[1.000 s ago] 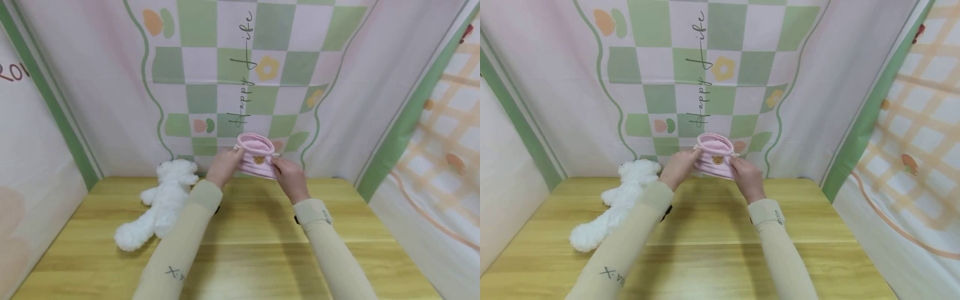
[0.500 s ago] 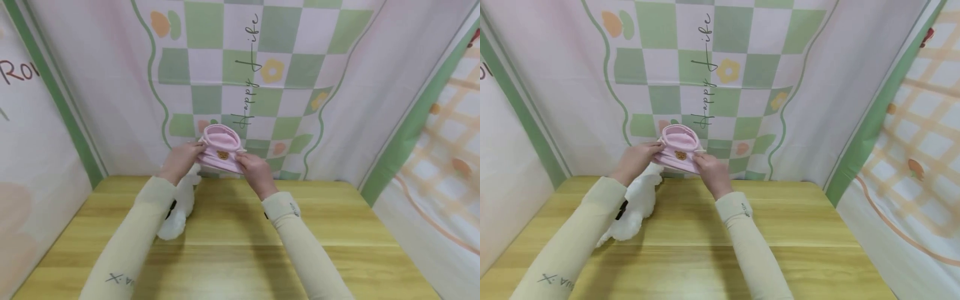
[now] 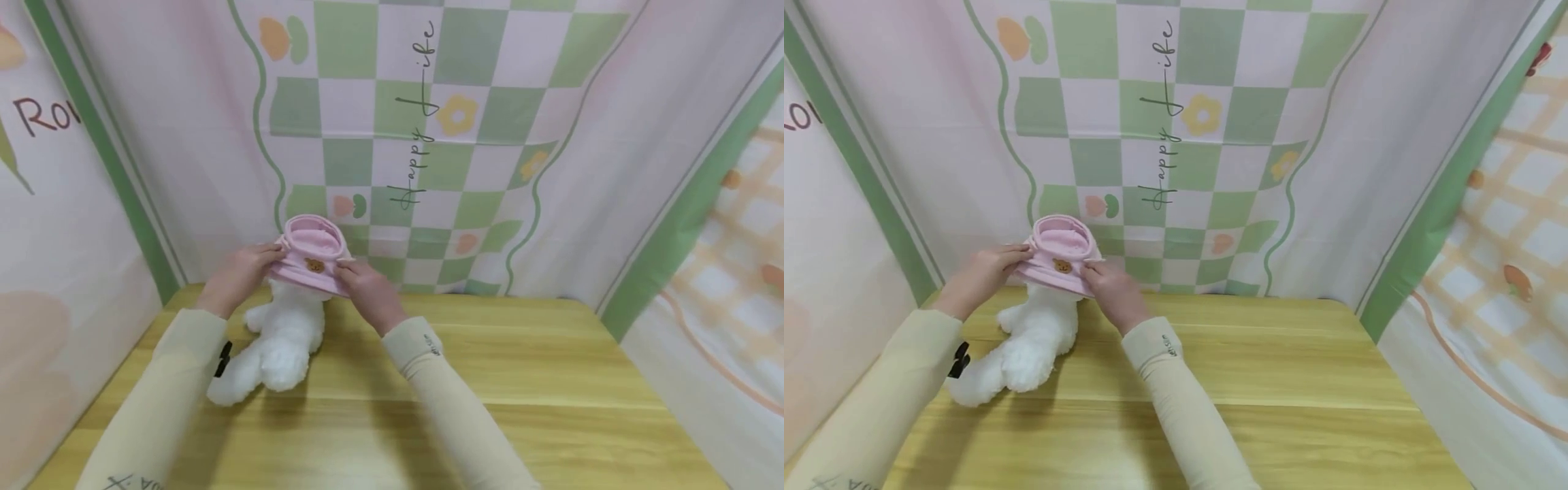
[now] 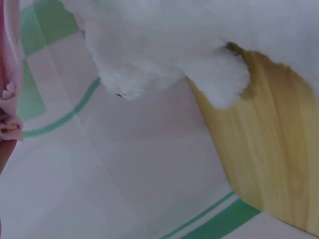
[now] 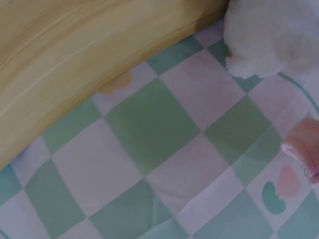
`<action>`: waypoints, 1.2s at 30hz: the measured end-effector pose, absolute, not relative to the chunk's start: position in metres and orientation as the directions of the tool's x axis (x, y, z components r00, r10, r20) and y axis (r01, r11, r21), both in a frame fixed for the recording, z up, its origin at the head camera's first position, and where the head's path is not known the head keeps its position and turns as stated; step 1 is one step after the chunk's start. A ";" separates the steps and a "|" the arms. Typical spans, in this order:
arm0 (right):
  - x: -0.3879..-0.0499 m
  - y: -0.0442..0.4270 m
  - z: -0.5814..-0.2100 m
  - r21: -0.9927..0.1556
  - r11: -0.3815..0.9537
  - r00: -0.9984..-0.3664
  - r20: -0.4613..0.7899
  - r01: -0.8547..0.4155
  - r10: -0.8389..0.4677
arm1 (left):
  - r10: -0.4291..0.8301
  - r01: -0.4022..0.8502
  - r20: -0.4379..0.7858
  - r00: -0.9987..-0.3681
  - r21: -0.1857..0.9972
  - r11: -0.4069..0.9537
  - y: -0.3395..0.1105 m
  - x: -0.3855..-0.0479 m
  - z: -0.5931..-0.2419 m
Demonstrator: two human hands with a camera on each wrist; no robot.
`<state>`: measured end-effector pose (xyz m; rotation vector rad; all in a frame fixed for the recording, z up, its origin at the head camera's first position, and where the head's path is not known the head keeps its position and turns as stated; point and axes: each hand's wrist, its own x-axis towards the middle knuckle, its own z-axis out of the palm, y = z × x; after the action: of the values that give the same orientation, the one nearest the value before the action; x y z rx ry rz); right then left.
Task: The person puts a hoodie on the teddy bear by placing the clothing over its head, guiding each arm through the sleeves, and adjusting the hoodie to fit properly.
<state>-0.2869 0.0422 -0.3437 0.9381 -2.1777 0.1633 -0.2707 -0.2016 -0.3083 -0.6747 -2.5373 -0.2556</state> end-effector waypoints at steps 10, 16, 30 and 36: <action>-0.276 0.002 -0.349 -0.418 0.648 -0.769 0.403 -0.637 -0.497 | 0.311 0.431 0.491 -0.814 0.151 0.890 -0.238 -0.255 -0.329; -0.272 -0.007 -0.362 0.127 0.680 -0.507 0.572 -0.722 -0.645 | 0.301 0.397 0.480 -0.824 0.110 0.911 -0.250 -0.253 -0.349; -0.276 -0.008 -0.390 0.122 0.710 -0.574 0.502 -0.694 -0.647 | 0.269 0.370 0.441 -0.856 0.162 0.915 -0.241 -0.259 -0.392; -0.282 -0.011 -0.400 0.146 0.679 -0.502 0.566 -0.720 -0.654 | 0.287 0.385 0.408 -0.867 0.181 0.905 -0.247 -0.264 -0.409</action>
<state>-0.2822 -0.0107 -0.4001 1.0529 -2.2939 0.1444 -0.2636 -0.2466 -0.4091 -0.4931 -2.6922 -0.3639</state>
